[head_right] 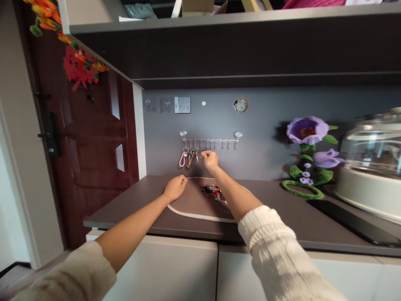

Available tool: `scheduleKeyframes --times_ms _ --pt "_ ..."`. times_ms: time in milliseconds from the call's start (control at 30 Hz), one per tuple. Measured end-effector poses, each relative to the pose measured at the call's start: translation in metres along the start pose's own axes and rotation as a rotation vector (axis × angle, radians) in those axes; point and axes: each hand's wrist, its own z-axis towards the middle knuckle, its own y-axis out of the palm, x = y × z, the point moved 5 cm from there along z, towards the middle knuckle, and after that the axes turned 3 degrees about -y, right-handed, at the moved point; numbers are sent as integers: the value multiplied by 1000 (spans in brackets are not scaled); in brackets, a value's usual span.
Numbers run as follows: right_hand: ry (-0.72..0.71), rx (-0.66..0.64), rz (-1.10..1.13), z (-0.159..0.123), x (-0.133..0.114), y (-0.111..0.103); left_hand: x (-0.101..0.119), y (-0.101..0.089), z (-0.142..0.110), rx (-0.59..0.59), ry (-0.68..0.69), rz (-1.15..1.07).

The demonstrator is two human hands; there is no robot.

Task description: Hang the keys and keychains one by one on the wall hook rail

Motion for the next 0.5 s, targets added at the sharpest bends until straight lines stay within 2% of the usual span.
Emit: scheduleKeyframes --times_ms 267,500 --pt "35 -141 126 -42 18 -24 4 -6 6 37 -6 -206" --pt "49 -235 67 -77 29 -40 25 1 11 12 -26 -459"
